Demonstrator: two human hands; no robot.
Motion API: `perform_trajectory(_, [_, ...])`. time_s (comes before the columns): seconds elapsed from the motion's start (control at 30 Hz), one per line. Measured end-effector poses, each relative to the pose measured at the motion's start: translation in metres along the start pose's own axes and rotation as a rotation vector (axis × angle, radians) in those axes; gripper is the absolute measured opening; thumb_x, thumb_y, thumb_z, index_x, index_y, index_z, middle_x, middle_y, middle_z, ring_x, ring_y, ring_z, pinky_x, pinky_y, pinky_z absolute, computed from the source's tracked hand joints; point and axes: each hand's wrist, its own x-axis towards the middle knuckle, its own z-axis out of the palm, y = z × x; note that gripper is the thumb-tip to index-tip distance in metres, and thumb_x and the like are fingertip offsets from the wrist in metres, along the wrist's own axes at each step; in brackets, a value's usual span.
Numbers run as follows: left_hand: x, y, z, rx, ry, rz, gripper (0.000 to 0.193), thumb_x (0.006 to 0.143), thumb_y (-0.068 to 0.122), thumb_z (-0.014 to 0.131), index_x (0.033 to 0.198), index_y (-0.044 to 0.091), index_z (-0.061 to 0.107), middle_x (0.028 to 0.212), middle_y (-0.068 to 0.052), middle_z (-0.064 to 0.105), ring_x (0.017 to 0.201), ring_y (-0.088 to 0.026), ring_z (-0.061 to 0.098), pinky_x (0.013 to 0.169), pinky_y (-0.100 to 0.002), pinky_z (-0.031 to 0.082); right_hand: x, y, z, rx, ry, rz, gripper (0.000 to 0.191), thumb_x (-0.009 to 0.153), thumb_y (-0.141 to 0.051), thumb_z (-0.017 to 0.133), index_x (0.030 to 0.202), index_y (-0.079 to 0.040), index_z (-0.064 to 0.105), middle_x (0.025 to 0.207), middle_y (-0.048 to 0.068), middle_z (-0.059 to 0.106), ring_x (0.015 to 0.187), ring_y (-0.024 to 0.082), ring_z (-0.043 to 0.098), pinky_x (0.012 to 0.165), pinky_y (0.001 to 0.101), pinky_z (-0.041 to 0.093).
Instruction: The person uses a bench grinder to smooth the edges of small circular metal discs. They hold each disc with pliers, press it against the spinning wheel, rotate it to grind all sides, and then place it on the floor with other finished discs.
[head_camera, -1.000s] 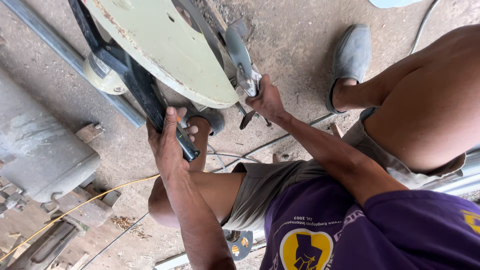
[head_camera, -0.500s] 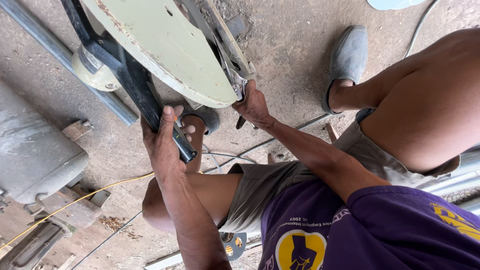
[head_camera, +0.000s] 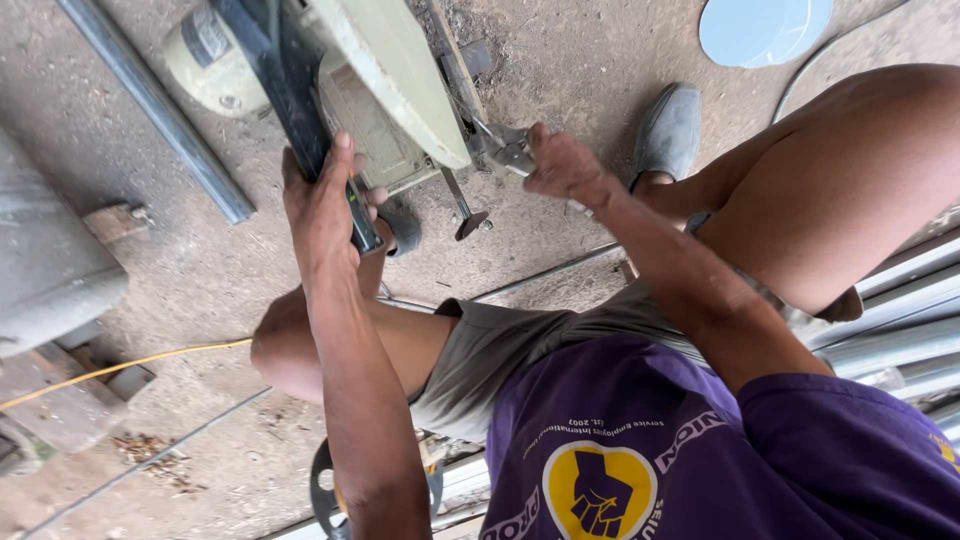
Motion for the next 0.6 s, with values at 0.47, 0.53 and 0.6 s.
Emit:
perform_trajectory(0.47, [0.006, -0.036, -0.001, 0.390, 0.649, 0.873, 0.069, 0.108, 0.048, 0.057, 0.154, 0.001, 0.034, 0.113, -0.021, 0.061, 0.107, -0.024, 0.062, 0.105, -0.038, 0.060, -0.141, 0.003, -0.149, 0.054, 0.311, -0.238, 0.038, 0.082, -0.023, 0.071, 0.113, -0.004, 0.060, 0.081, 0.004, 0.055, 0.062, 0.019, 0.056, 0.054, 0.0379, 0.049])
perform_trajectory(0.53, [-0.005, -0.028, 0.008, 0.238, 0.580, 1.087, 0.046, 0.110, 0.047, 0.056, 0.133, 0.008, 0.052, 0.114, -0.014, 0.070, 0.110, -0.018, 0.069, 0.101, -0.040, 0.062, -0.160, -0.008, -0.138, 0.426, 0.264, -0.228, 0.032, 0.091, -0.036, 0.062, 0.105, -0.008, 0.058, 0.070, 0.001, 0.055, 0.058, 0.015, 0.053, 0.051, 0.0338, 0.047])
perform_trajectory(0.6, [-0.029, -0.026, 0.025, -0.113, 0.129, 0.978, 0.040, 0.106, 0.048, 0.065, 0.119, 0.010, 0.069, 0.100, -0.011, 0.077, 0.093, -0.016, 0.075, 0.085, -0.039, 0.068, -0.178, -0.022, -0.118, 0.496, 0.290, -0.272, 0.038, 0.099, -0.047, 0.059, 0.094, -0.010, 0.056, 0.065, -0.001, 0.050, 0.054, 0.013, 0.050, 0.048, 0.0308, 0.045])
